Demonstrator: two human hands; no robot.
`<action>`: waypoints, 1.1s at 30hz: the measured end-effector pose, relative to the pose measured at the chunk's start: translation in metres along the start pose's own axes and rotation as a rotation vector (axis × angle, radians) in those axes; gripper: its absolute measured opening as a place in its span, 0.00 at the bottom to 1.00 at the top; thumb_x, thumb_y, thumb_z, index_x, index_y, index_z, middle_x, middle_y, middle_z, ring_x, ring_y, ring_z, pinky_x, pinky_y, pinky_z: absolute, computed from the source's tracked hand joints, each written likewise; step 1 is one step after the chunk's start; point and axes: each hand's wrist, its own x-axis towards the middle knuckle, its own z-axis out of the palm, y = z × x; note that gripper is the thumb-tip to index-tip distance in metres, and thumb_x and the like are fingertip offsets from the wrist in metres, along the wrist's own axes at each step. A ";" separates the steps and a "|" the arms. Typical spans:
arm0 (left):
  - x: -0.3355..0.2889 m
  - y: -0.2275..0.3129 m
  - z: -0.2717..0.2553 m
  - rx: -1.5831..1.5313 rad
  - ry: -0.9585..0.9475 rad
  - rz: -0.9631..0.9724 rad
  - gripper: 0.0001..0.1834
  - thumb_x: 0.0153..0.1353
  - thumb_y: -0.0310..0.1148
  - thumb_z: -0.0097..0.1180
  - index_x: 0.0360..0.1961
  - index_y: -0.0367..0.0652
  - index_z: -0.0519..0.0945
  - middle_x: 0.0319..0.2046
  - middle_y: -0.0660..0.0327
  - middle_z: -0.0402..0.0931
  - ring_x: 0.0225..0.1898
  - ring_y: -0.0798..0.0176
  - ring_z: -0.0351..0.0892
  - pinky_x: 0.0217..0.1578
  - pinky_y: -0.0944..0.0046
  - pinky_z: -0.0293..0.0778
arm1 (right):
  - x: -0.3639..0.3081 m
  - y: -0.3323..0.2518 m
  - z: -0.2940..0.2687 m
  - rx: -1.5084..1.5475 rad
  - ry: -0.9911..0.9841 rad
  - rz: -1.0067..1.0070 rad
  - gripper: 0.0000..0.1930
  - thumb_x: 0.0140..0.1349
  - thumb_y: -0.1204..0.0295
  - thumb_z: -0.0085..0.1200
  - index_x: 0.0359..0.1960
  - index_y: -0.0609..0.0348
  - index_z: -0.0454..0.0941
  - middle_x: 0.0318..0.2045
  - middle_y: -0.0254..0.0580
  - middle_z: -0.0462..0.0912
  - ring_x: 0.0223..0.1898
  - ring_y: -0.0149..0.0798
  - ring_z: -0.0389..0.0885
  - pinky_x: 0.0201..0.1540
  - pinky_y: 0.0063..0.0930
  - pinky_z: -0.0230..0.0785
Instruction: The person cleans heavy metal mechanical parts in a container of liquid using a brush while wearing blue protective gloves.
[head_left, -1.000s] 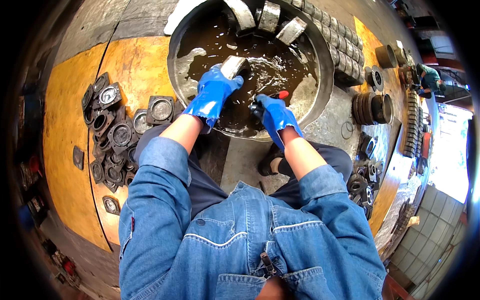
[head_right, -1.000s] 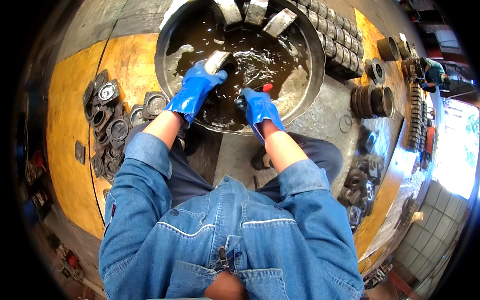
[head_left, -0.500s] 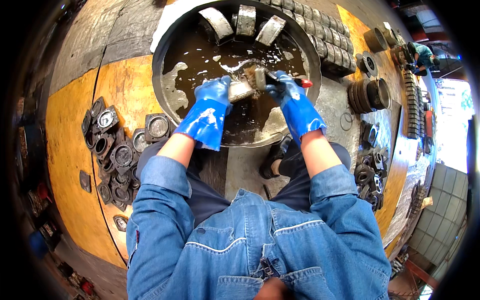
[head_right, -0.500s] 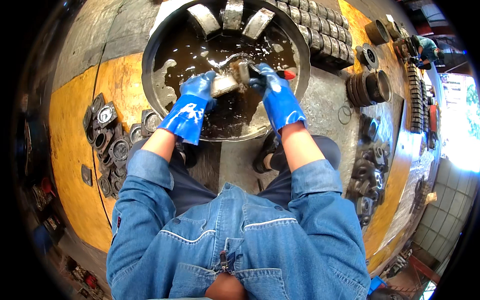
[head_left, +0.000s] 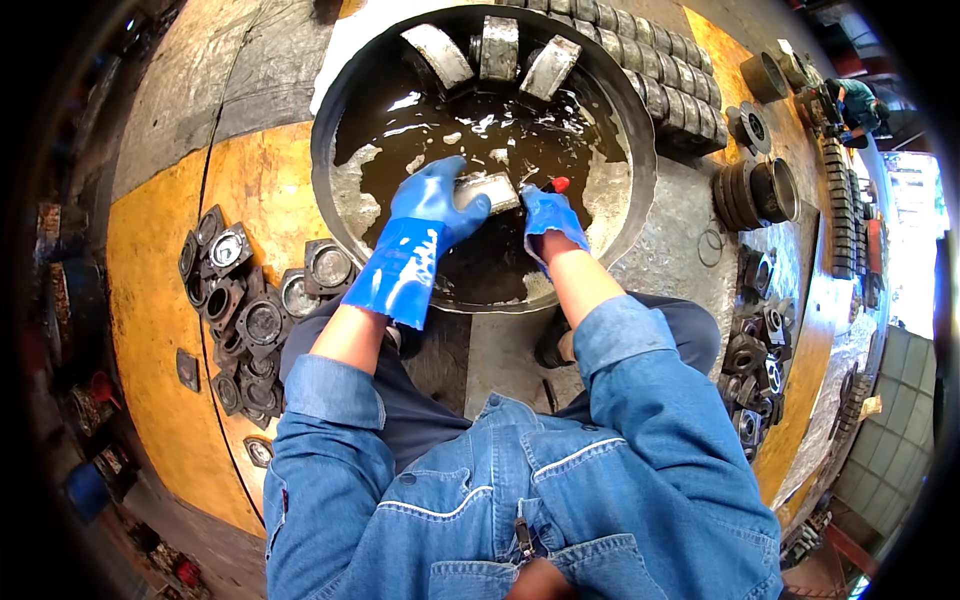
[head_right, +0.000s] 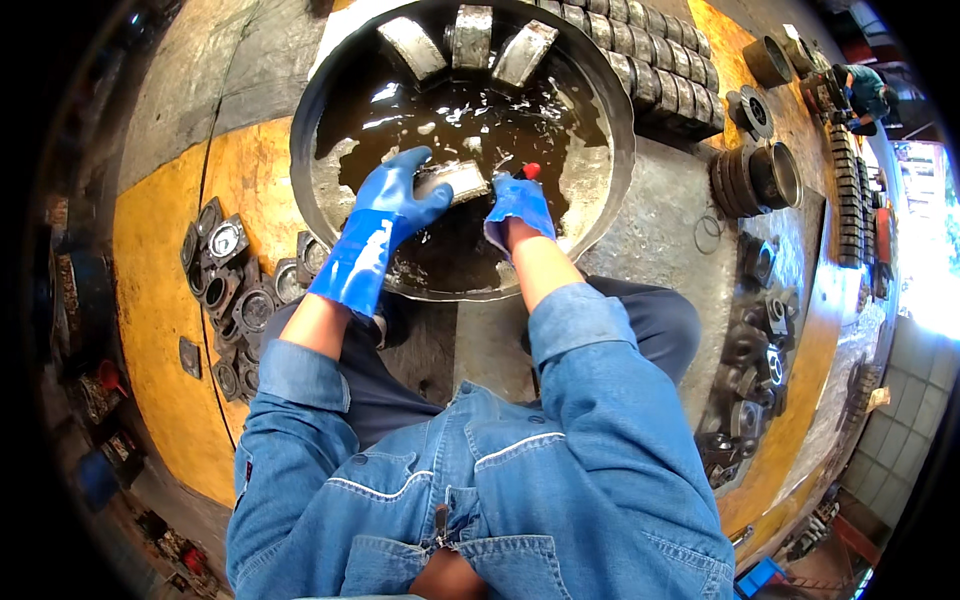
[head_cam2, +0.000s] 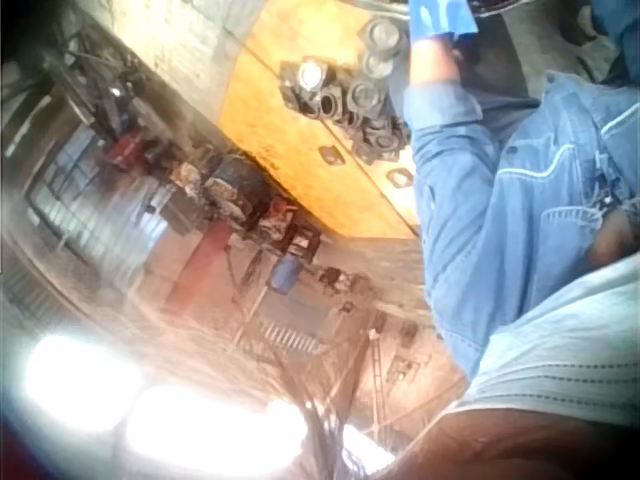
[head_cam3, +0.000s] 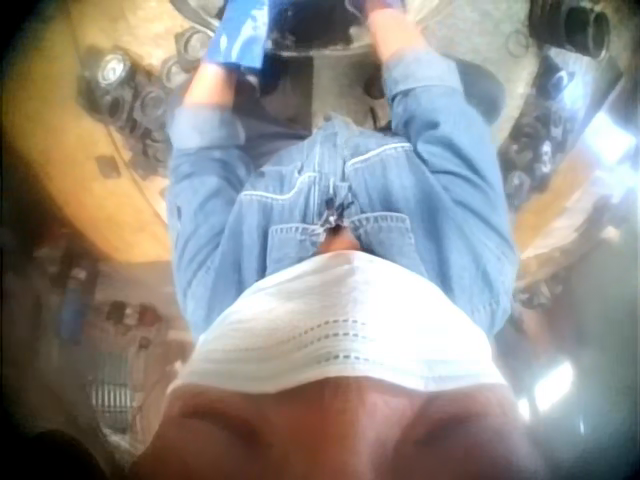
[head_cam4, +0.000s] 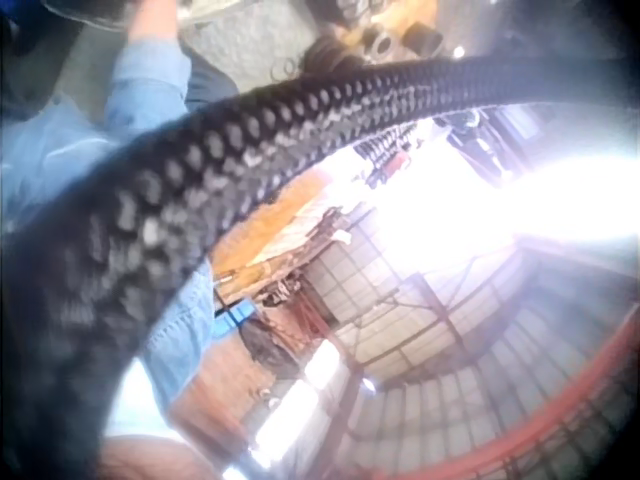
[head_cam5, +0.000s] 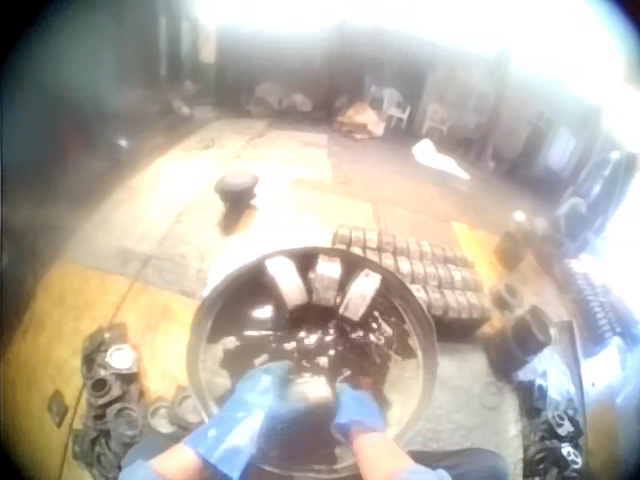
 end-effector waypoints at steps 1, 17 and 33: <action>0.002 -0.002 -0.004 -0.103 0.037 0.002 0.41 0.56 0.53 0.69 0.66 0.39 0.78 0.61 0.44 0.81 0.62 0.42 0.81 0.66 0.49 0.74 | 0.000 -0.003 0.001 -0.008 0.032 0.060 0.33 0.66 0.49 0.57 0.57 0.70 0.82 0.56 0.63 0.85 0.56 0.56 0.85 0.61 0.43 0.72; 0.020 -0.024 -0.010 -1.835 -0.156 -0.623 0.32 0.72 0.61 0.53 0.70 0.56 0.73 0.69 0.51 0.74 0.64 0.40 0.76 0.58 0.35 0.74 | 0.031 0.030 -0.032 0.740 -0.377 -0.046 0.13 0.73 0.64 0.57 0.50 0.59 0.83 0.41 0.41 0.87 0.36 0.33 0.86 0.36 0.23 0.81; 0.028 -0.019 0.002 -1.891 -0.177 -0.613 0.41 0.68 0.64 0.57 0.73 0.53 0.66 0.73 0.54 0.67 0.72 0.45 0.66 0.68 0.41 0.63 | -0.031 -0.042 -0.052 0.315 -0.168 -0.509 0.27 0.67 0.51 0.65 0.53 0.64 0.83 0.40 0.37 0.86 0.38 0.31 0.80 0.45 0.28 0.70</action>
